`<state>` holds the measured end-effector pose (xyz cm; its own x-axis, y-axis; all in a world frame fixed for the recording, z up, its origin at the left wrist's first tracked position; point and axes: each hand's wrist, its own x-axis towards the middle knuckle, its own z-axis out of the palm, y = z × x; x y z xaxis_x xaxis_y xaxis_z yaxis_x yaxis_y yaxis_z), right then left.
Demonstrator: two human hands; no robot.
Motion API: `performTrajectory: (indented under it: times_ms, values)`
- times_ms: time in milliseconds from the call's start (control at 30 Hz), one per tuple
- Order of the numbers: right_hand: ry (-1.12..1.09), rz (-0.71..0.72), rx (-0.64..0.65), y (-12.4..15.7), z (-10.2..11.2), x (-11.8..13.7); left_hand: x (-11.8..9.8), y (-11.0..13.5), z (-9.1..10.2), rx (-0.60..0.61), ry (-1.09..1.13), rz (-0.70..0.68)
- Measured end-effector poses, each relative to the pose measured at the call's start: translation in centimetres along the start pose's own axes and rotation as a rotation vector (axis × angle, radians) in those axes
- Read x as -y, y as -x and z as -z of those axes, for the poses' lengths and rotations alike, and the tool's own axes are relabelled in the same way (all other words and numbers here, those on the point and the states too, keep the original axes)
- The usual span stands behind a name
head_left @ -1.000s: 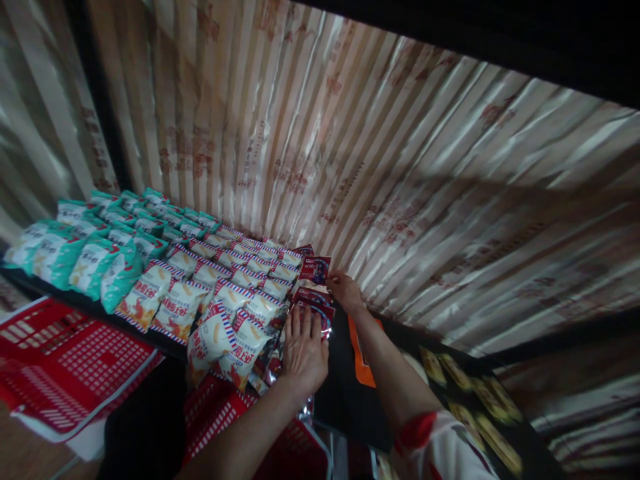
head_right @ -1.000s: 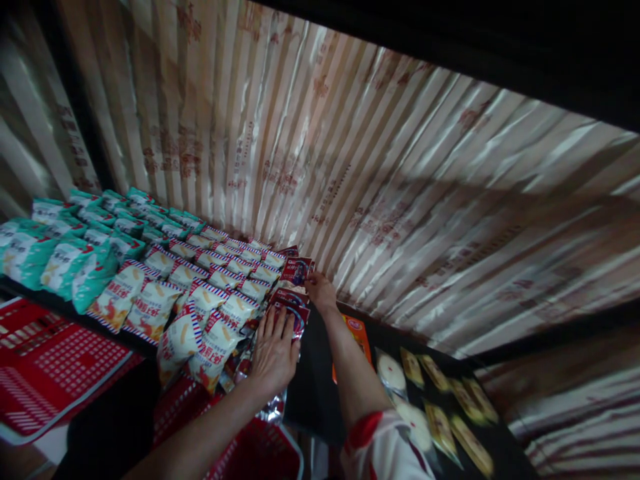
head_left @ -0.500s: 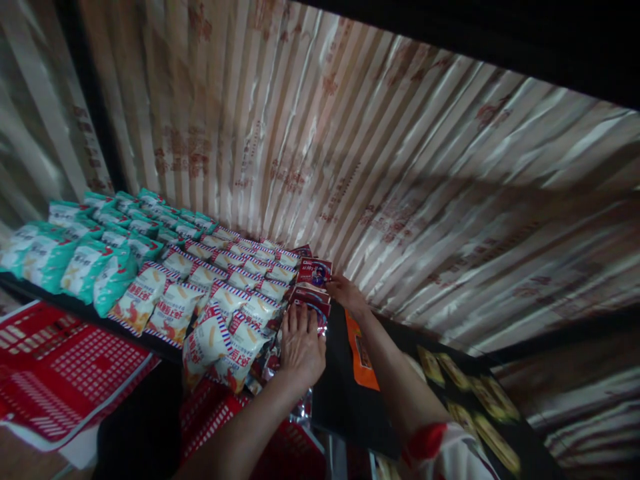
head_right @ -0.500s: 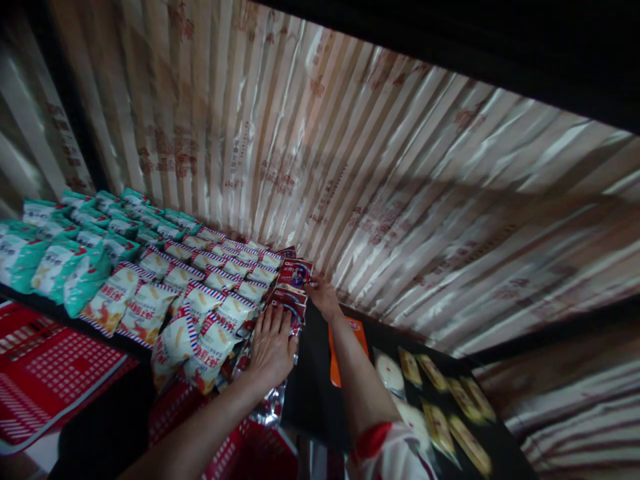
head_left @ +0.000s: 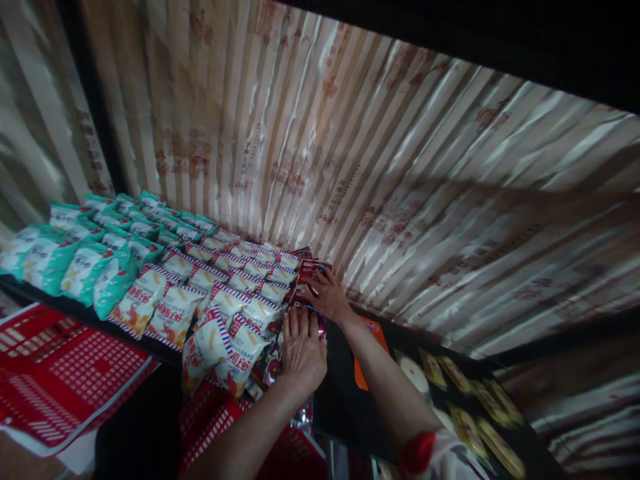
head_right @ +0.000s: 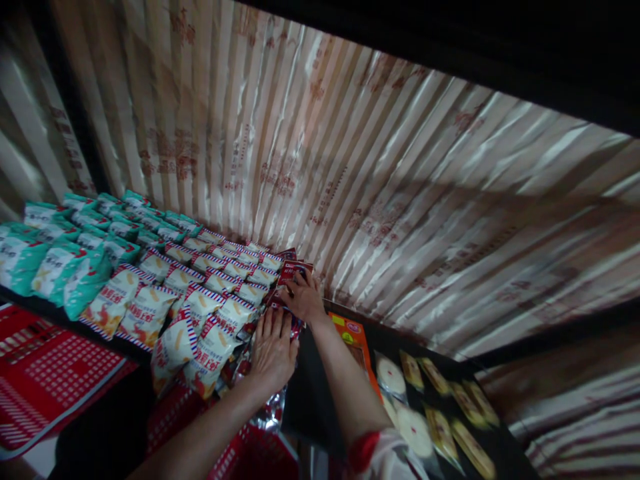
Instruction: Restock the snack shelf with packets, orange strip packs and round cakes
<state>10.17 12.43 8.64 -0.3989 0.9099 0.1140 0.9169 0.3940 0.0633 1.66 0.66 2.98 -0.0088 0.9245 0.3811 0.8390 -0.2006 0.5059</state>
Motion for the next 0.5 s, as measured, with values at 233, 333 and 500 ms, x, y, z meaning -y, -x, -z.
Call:
performTrajectory:
  times_ms: [233,333,500]
  values:
    - [0.132,0.004,0.041,-0.7,0.2,0.8,-0.2,0.1,0.3,0.025,0.042,0.036]
    - [0.136,0.021,0.075,-1.2,0.0,0.8,-0.3,0.1,0.3,0.018,0.053,0.038]
    - [0.123,0.045,0.134,-1.8,-0.1,0.9,-0.1,0.0,0.3,-0.005,0.05,0.046]
